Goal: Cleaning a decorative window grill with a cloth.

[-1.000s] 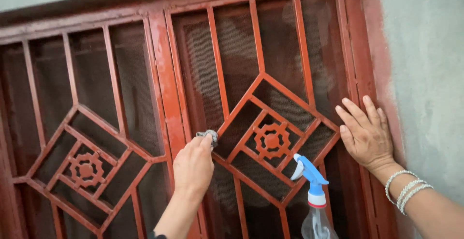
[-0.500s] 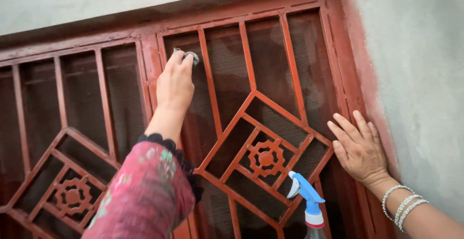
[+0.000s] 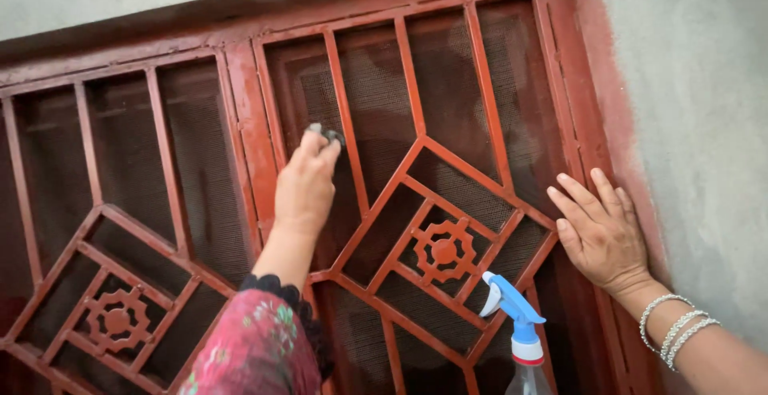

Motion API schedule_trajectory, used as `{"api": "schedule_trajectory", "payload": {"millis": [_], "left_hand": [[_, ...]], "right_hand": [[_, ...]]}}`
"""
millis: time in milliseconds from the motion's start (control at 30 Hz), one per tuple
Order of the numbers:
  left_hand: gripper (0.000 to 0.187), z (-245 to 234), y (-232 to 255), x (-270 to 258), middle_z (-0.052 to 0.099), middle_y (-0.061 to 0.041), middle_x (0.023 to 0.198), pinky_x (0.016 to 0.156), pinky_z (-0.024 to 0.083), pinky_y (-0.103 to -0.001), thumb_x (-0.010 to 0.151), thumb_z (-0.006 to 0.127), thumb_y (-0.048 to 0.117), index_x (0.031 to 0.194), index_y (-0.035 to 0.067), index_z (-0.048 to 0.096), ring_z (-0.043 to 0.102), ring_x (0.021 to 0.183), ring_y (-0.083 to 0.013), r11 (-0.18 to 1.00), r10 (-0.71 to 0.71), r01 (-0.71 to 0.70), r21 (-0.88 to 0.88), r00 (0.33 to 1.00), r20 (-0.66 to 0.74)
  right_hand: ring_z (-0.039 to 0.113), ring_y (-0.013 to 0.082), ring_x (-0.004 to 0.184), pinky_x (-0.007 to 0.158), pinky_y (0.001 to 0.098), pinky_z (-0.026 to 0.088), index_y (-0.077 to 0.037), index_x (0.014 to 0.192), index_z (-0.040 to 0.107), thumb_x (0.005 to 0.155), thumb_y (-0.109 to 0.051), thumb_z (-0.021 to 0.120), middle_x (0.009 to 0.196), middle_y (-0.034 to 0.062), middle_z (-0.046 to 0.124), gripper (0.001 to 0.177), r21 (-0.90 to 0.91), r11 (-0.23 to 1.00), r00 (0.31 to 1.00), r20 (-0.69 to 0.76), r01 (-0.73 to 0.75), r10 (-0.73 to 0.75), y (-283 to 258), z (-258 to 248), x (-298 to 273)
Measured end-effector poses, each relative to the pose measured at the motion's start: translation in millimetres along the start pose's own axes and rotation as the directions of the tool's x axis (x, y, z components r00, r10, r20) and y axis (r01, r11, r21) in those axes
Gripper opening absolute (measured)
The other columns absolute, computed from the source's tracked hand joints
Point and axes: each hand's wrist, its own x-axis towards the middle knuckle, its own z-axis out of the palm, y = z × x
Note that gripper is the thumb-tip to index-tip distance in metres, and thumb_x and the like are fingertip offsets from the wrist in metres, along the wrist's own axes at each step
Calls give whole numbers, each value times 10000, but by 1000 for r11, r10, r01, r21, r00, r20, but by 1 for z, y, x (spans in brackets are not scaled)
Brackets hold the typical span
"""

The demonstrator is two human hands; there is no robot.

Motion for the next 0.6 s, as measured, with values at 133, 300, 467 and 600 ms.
{"api": "schedule_trajectory", "payload": {"millis": [133, 300, 467, 600], "left_hand": [[344, -10, 13, -18, 621, -83, 1145, 793, 590, -362, 834, 601, -39, 1138, 83, 706, 679, 930, -256, 1000, 16, -16, -4, 997, 76], [316, -22, 24, -55, 622, -87, 1138, 809, 591, -363, 828, 591, -32, 1104, 75, 702, 672, 959, -260, 997, 45, -32, -75, 983, 180], [263, -31, 34, -73, 638, -92, 1133, 800, 581, -406, 836, 593, -4, 1048, 86, 719, 674, 975, -276, 988, 22, 24, -154, 957, 290], [272, -45, 38, -70, 656, -79, 1078, 817, 575, -422, 841, 610, -5, 1050, 110, 742, 679, 980, -275, 985, -32, 99, -140, 909, 415]], "right_hand": [[379, 342, 1503, 1221, 541, 297, -180, 1409, 603, 984, -314, 498, 1566, 16, 492, 457, 3, 1000, 1000, 2, -3, 3, 1, -1, 0], [384, 343, 1505, 1223, 538, 301, -181, 1409, 606, 983, -313, 503, 1567, 16, 494, 457, 14, 1000, 1000, -4, 0, 0, 1, 0, 0], [385, 334, 1514, 1232, 535, 303, -186, 1411, 611, 987, -311, 503, 1578, 6, 494, 455, -11, 1000, 1000, 0, 1, -1, 3, 1, -2], [381, 330, 1521, 1238, 535, 301, -189, 1411, 612, 988, -314, 501, 1582, 1, 493, 455, -11, 1000, 1000, -1, 0, 0, 3, 3, -3]]}}
